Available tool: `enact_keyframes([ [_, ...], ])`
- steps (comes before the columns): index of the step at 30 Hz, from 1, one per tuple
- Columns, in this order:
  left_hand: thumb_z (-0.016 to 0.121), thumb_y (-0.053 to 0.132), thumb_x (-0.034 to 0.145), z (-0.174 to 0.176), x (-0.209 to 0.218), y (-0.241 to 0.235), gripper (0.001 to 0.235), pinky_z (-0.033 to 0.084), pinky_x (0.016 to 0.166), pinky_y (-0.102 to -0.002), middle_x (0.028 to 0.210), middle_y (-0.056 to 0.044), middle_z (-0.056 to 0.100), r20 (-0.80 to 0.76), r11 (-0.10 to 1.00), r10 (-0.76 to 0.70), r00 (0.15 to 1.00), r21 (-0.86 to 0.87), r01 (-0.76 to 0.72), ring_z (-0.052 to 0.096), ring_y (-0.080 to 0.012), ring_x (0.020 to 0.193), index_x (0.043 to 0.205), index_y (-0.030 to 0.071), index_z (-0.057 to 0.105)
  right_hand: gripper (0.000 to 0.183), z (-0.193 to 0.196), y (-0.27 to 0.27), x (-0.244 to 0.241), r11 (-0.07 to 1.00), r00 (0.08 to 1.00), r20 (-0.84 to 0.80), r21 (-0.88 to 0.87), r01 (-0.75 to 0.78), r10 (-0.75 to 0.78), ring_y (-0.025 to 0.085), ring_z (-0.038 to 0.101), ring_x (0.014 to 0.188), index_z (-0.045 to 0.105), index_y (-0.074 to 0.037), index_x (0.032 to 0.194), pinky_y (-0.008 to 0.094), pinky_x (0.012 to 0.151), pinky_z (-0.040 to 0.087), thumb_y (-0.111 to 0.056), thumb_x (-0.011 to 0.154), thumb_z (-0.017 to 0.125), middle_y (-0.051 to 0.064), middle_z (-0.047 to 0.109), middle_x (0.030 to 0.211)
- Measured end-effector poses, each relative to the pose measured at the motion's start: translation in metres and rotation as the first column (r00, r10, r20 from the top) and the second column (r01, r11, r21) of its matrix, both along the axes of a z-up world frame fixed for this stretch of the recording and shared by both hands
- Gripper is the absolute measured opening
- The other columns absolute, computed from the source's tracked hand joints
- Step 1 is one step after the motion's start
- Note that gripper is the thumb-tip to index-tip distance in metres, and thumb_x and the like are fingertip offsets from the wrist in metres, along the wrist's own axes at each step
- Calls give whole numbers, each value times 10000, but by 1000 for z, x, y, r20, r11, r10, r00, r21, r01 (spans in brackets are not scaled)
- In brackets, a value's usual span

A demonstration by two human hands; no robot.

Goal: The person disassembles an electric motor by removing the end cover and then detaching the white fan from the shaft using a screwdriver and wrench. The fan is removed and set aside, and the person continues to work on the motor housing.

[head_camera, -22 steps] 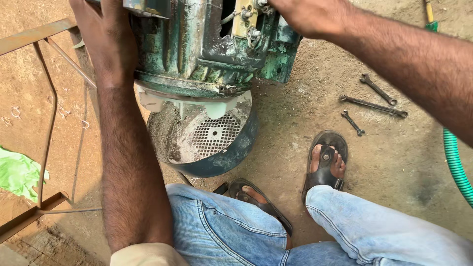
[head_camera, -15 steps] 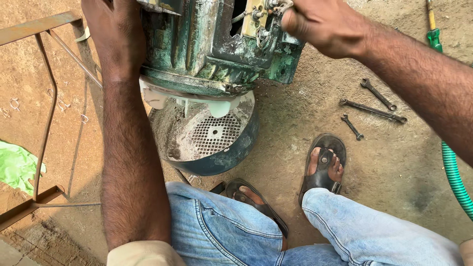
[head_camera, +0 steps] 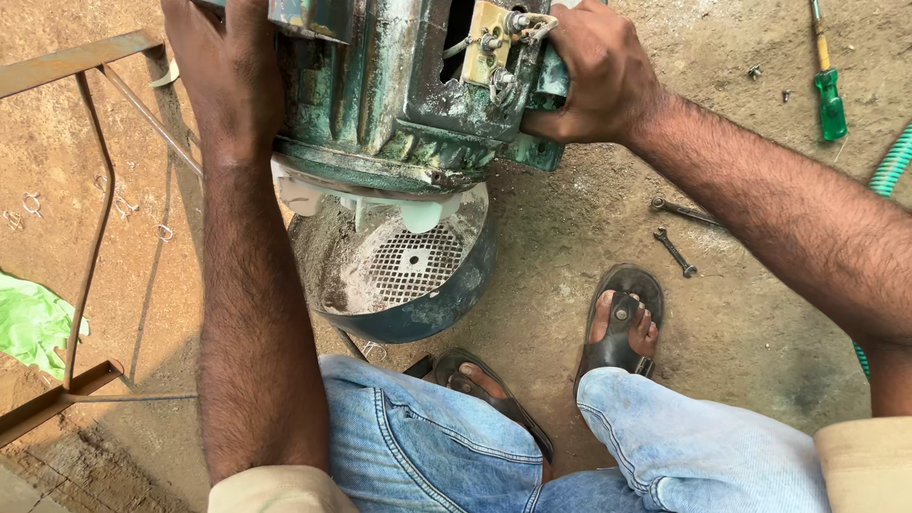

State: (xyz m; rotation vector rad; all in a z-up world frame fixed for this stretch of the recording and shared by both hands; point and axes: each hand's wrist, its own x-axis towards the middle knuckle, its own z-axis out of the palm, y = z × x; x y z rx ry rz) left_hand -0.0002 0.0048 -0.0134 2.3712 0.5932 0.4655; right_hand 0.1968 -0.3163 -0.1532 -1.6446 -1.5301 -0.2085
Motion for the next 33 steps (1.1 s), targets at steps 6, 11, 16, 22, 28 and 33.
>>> enact_keyframes([
  [6, 529, 704, 1056, 8, 0, -3, 768, 520, 1167, -536, 1349, -182, 562, -3, 999, 5, 1000, -36, -5, 598, -309, 1335, 1413, 25, 536, 496, 3, 0, -1, 998, 997, 78, 57, 1, -6, 174, 601, 768, 592, -2, 1132, 335, 718, 568, -405, 971, 832, 62, 580, 855],
  [11, 558, 685, 1070, 7, -2, -9, 729, 506, 1016, -509, 1229, -182, 555, 95, 999, -33, 995, -23, 35, 586, -289, 1186, 1311, -3, 537, 501, -9, -4, -8, 996, 999, 21, 89, 29, -31, 207, 652, 862, 573, -22, 1103, 357, 777, 604, -390, 1002, 898, 73, 593, 895],
  [16, 609, 689, 1059, 8, 6, -14, 737, 615, 1015, -469, 1201, -152, 668, 63, 997, -15, 998, -70, 20, 712, -255, 1129, 1308, -4, 613, 480, -18, -4, -13, 991, 995, -27, 91, 94, -92, 224, 643, 863, 552, -7, 1192, 310, 697, 597, -277, 1004, 902, 110, 597, 955],
  [22, 618, 661, 1001, 34, 20, -41, 838, 606, 953, -497, 1447, -290, 492, 122, 1000, -31, 992, 6, 30, 656, -338, 1202, 1378, -84, 548, 319, 4, -8, -26, 976, 973, -107, -107, 192, -204, 237, 601, 824, 550, -35, 1025, 383, 703, 615, -176, 878, 795, 104, 555, 874],
  [28, 559, 704, 880, 57, 28, -61, 859, 636, 785, -489, 1577, -217, 436, -95, 993, 117, 989, -12, -119, 683, -349, 1121, 1329, -23, 634, 289, 53, -9, -16, 888, 948, -248, -455, 68, -200, 189, 581, 642, 542, -69, 808, 517, 1032, 544, -159, 711, 798, 49, 528, 671],
  [33, 583, 719, 865, 51, 30, -62, 874, 623, 848, -521, 1590, -204, 428, -110, 991, 134, 985, 46, -129, 657, -382, 1186, 1370, 7, 626, 302, 60, 5, -1, 503, 781, -409, -853, -144, -471, 197, 625, 791, 507, -74, 834, 431, 800, 661, -139, 715, 778, 59, 552, 815],
])
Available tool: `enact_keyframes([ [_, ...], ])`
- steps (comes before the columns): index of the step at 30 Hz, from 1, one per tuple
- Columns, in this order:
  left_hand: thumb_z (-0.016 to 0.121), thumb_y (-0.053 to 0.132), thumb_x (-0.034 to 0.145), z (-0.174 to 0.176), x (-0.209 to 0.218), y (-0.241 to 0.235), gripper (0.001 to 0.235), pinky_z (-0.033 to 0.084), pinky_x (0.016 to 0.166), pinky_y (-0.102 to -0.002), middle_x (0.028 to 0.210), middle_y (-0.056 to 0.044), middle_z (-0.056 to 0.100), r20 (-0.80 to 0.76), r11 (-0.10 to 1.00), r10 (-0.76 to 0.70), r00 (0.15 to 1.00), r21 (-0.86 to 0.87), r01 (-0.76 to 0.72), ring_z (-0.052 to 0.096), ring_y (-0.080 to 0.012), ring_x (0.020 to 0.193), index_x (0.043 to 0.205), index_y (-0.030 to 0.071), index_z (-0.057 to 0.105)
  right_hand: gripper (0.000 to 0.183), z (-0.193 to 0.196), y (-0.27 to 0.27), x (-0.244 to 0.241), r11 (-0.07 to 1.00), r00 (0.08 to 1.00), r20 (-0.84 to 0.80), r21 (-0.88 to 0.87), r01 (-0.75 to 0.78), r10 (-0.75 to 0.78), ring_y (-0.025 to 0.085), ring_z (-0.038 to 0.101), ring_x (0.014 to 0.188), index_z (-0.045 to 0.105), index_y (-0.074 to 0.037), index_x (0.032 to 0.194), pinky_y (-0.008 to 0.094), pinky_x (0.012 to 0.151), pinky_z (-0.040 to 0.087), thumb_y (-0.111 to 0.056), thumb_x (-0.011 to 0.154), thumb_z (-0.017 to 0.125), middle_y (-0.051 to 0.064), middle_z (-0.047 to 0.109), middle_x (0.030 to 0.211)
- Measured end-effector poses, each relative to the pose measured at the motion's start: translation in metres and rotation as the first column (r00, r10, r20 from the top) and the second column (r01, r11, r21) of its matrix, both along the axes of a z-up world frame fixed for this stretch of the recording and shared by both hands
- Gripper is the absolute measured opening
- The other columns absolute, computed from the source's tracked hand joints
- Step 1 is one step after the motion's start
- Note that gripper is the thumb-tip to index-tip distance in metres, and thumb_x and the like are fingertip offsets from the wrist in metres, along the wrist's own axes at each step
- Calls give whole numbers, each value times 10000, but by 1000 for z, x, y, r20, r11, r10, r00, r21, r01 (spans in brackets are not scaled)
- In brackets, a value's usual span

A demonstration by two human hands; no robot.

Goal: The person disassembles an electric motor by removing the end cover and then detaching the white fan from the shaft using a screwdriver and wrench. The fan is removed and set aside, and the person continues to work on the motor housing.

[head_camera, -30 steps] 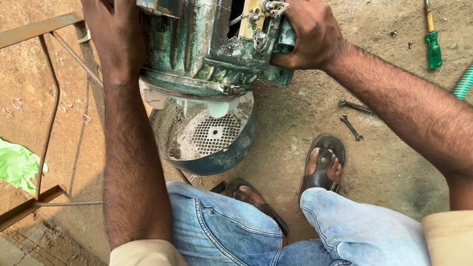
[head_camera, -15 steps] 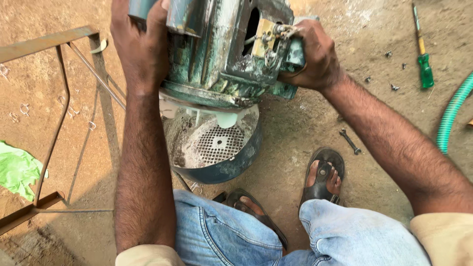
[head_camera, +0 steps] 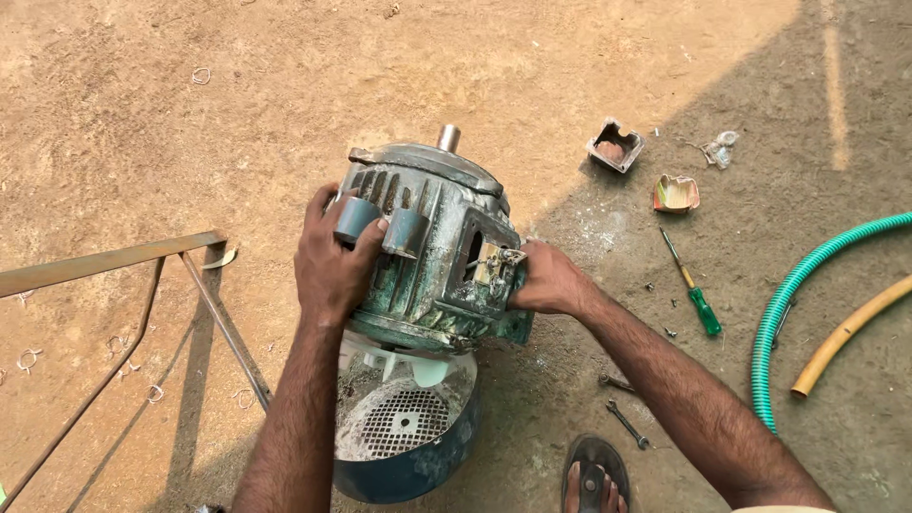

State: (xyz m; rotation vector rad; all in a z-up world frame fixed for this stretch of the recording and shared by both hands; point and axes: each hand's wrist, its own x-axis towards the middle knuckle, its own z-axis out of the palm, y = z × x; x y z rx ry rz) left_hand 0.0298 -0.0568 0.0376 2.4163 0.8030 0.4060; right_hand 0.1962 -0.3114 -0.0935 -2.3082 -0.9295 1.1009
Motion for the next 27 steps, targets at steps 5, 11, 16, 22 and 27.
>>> enact_keyframes([
  [5, 601, 730, 872, -9, 1, 3, 873, 586, 938, -562, 1582, -208, 438, -18, 998, -14, 1000, 63, 15, 641, -406, 1234, 1383, 23, 627, 239, -19, 3, -2, 993, 986, 153, 102, 52, -67, 218, 629, 745, 540, -45, 724, 361, 680, 639, -14, 595, 738, 89, 565, 820],
  [11, 550, 751, 881, 3, 1, -3, 873, 519, 983, -601, 1584, -215, 429, -16, 999, -28, 1000, 32, 28, 575, -424, 1313, 1405, 56, 620, 319, -42, -7, 2, 913, 984, 176, 402, -60, -13, 116, 460, 375, 421, -151, 543, 318, 299, 442, -158, 629, 728, -47, 401, 458],
  [16, 491, 725, 915, 17, 1, -12, 820, 546, 990, -551, 1545, -223, 470, 43, 999, -45, 998, -21, 46, 620, -401, 1260, 1411, 87, 629, 284, -60, -11, -1, 808, 951, 303, 575, -127, -66, 107, 424, 364, 403, -162, 549, 288, 272, 395, -153, 580, 684, -52, 371, 458],
  [22, 507, 723, 923, 18, 4, -20, 812, 574, 972, -510, 1510, -235, 504, 71, 998, -67, 995, -14, 68, 635, -387, 1257, 1378, 64, 644, 182, -67, -19, 4, 840, 986, 145, 542, -5, -87, 105, 476, 346, 491, -112, 601, 286, 279, 451, -117, 587, 672, -46, 402, 433],
  [27, 475, 750, 953, 3, 8, -12, 850, 578, 943, -522, 1495, -257, 511, 61, 991, -107, 992, 83, 102, 634, -403, 1249, 1374, 32, 649, 405, -83, -25, 13, 872, 992, 66, 486, 60, -105, 113, 510, 316, 585, -153, 969, 296, 330, 482, -112, 573, 657, -33, 430, 389],
])
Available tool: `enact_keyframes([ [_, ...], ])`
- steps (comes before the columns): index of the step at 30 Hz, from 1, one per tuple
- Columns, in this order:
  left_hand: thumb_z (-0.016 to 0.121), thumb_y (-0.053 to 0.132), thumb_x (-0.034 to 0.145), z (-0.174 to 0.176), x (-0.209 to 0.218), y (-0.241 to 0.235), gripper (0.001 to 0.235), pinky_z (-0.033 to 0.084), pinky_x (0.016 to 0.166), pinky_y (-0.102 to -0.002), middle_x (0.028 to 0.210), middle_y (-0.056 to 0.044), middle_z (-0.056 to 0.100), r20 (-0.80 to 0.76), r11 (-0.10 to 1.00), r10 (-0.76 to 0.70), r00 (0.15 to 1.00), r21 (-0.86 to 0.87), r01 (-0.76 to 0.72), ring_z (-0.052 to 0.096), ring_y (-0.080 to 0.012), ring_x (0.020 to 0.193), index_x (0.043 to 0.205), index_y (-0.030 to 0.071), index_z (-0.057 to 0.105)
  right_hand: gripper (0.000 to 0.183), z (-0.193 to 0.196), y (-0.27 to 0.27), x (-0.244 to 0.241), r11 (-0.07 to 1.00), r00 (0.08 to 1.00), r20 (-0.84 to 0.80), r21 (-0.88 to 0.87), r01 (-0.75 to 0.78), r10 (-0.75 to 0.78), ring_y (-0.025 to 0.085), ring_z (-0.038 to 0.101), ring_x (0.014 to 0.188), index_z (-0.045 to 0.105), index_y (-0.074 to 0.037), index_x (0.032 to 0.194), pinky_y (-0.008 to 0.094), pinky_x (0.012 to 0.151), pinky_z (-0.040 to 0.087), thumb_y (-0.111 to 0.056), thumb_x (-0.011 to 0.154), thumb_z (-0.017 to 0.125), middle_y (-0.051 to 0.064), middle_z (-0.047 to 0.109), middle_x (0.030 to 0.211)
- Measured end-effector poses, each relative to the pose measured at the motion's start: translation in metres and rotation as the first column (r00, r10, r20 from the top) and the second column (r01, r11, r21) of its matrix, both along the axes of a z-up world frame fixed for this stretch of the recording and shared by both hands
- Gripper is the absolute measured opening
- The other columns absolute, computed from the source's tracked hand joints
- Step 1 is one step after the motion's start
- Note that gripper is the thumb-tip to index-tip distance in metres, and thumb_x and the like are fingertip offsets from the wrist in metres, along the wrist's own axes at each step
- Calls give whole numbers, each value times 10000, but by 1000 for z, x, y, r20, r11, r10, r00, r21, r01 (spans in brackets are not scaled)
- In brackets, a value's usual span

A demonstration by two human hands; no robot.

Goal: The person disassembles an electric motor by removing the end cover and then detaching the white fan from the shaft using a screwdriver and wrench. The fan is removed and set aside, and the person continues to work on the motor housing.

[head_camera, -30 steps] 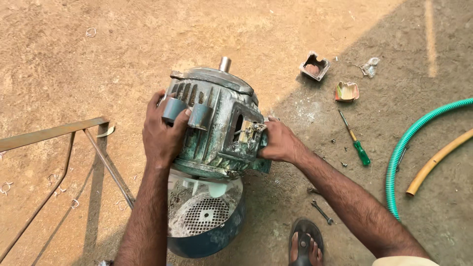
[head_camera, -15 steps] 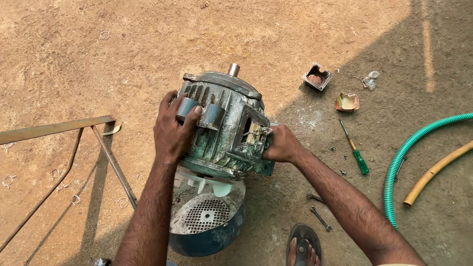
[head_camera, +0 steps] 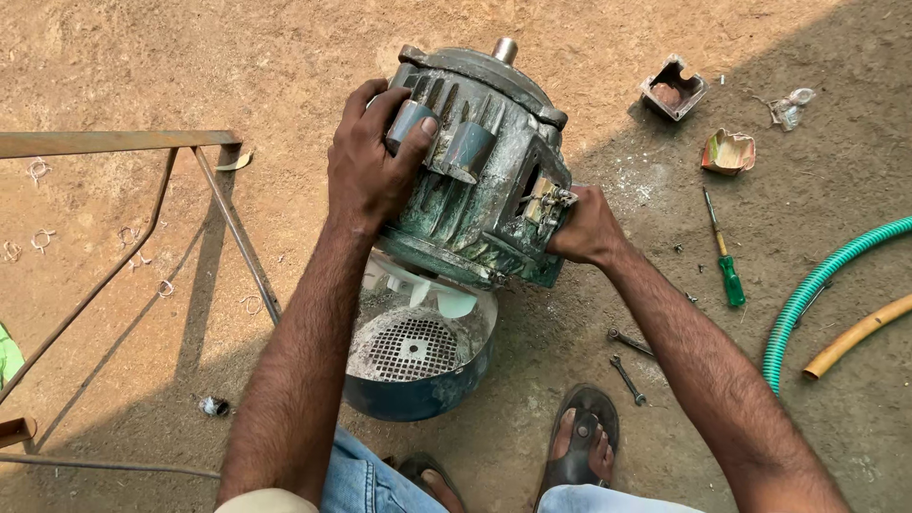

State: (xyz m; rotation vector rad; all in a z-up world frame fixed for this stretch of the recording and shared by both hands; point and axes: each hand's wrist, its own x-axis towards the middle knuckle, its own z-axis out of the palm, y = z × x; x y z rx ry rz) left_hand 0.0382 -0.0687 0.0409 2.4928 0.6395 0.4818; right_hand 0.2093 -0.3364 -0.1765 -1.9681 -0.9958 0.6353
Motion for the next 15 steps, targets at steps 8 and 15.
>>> enact_keyframes([
  [8, 378, 837, 940, -4, -5, 10, 942, 594, 941, -507, 1458, -238, 559, 39, 1000, 4, 999, -17, -3, 669, -380, 1218, 1351, 42, 673, 718, 13, 0, 6, 944, 991, -57, -304, -131, 119, 315, 704, 987, 613, 44, 1165, 469, 915, 660, -403, 635, 798, 209, 666, 1041],
  [15, 336, 870, 922, -12, -10, 22, 998, 577, 974, -525, 1482, -258, 540, 42, 1000, 17, 999, -27, -16, 654, -401, 1245, 1357, 32, 663, 1249, 44, -3, 16, 940, 943, -98, -94, -326, 317, 397, 569, 1225, 461, 53, 1421, 596, 1023, 468, -804, 574, 790, 251, 586, 1289],
])
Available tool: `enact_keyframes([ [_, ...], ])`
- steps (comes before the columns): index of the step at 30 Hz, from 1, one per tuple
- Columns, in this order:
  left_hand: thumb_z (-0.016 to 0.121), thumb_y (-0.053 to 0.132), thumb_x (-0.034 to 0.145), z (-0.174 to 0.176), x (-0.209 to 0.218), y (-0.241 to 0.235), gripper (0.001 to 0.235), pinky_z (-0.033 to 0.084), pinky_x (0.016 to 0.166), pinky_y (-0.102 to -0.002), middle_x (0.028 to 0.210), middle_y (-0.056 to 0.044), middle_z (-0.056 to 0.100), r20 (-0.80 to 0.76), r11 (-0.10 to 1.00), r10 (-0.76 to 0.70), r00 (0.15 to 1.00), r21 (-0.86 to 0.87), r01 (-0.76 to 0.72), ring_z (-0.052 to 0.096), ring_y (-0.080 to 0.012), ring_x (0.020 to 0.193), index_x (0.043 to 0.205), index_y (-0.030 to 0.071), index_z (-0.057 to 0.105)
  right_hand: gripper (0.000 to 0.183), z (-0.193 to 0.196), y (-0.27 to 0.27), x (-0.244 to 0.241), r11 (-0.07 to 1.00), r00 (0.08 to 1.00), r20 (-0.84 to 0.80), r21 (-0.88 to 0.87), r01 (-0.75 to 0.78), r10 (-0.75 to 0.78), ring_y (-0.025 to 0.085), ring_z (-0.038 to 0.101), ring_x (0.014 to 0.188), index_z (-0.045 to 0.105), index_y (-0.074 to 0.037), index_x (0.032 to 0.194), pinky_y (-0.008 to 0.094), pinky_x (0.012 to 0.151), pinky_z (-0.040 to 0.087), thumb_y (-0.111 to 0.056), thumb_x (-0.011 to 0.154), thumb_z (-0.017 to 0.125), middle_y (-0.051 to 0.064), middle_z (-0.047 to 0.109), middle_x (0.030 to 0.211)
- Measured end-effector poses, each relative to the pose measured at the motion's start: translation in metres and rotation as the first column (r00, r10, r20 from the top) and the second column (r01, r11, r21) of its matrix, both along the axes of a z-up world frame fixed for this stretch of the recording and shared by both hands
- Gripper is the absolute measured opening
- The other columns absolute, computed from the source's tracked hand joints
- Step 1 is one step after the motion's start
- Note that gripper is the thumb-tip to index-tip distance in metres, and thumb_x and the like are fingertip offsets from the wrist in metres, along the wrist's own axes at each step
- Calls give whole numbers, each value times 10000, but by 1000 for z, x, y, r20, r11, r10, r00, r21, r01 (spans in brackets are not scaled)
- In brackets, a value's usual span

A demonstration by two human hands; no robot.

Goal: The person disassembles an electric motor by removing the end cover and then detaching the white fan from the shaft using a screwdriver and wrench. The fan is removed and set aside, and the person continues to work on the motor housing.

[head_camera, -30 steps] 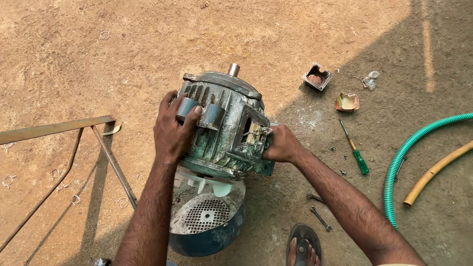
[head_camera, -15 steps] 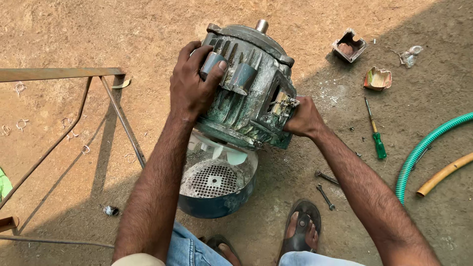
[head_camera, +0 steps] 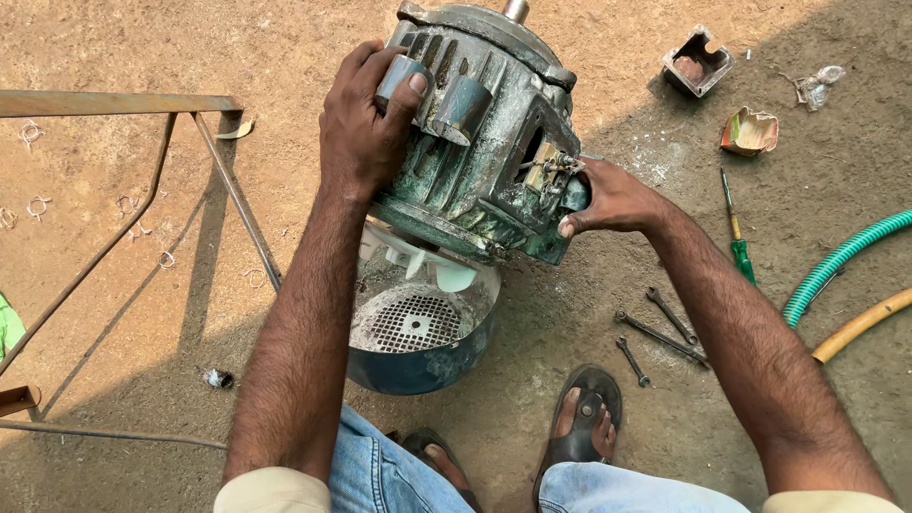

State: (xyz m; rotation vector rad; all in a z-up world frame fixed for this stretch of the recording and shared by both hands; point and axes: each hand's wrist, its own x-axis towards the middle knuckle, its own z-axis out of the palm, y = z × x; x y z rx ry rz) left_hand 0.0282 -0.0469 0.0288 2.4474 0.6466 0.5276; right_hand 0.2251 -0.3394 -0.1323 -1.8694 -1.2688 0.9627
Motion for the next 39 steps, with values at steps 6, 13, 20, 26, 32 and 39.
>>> enact_keyframes([
  [6, 307, 881, 948, -11, -2, 9, 1040, 548, 1045, -553, 1547, -289, 480, 5, 1000, 0, 1000, -9, 0, 603, -428, 1331, 1420, 8, 619, 792, -26, 8, -12, 972, 971, 151, 176, 157, -185, 185, 578, 621, 674, -59, 850, 424, 550, 543, -845, 753, 634, 72, 591, 695],
  [13, 325, 863, 962, -12, -9, 15, 1014, 504, 1087, -581, 1566, -296, 451, 4, 1000, -19, 1000, -21, 19, 549, -449, 1388, 1446, 24, 624, 786, -54, 22, -13, 781, 907, 267, 617, 99, -326, 66, 373, 445, 663, -112, 783, 286, 382, 343, -861, 956, 499, -63, 414, 552],
  [20, 325, 825, 971, -6, -7, 12, 946, 533, 1057, -557, 1535, -264, 495, -5, 1000, -2, 1000, 20, 2, 605, -406, 1326, 1387, 40, 651, 843, -54, 26, -14, 826, 863, 351, 550, 124, -363, 101, 311, 411, 490, -136, 602, 322, 397, 308, -915, 901, 368, -39, 314, 498],
  [26, 317, 832, 1007, -1, -9, 12, 956, 540, 1078, -535, 1478, -263, 545, 90, 998, -63, 994, 2, 63, 617, -393, 1313, 1395, 16, 629, 808, -52, 21, -15, 796, 857, 329, 588, 144, -398, 103, 296, 408, 469, -169, 628, 314, 374, 298, -915, 915, 350, -62, 294, 510],
  [32, 128, 718, 1097, 4, -55, 41, 882, 469, 1177, -534, 1479, -279, 538, 214, 997, -77, 974, 16, 75, 547, -413, 1391, 1471, 9, 495, 812, -50, 23, -17, 828, 861, 355, 547, 126, -366, 99, 311, 402, 433, -178, 587, 320, 389, 316, -921, 912, 388, -66, 302, 497],
  [39, 476, 362, 1013, -18, -173, 97, 493, 523, 1021, -498, 1324, -153, 670, -593, 852, 235, 770, -256, -457, 656, -290, 1163, 1382, 51, 579, 794, -47, 28, -16, 805, 872, 305, 573, 153, -383, 87, 329, 406, 552, -190, 698, 298, 388, 342, -923, 928, 350, -84, 327, 522],
])
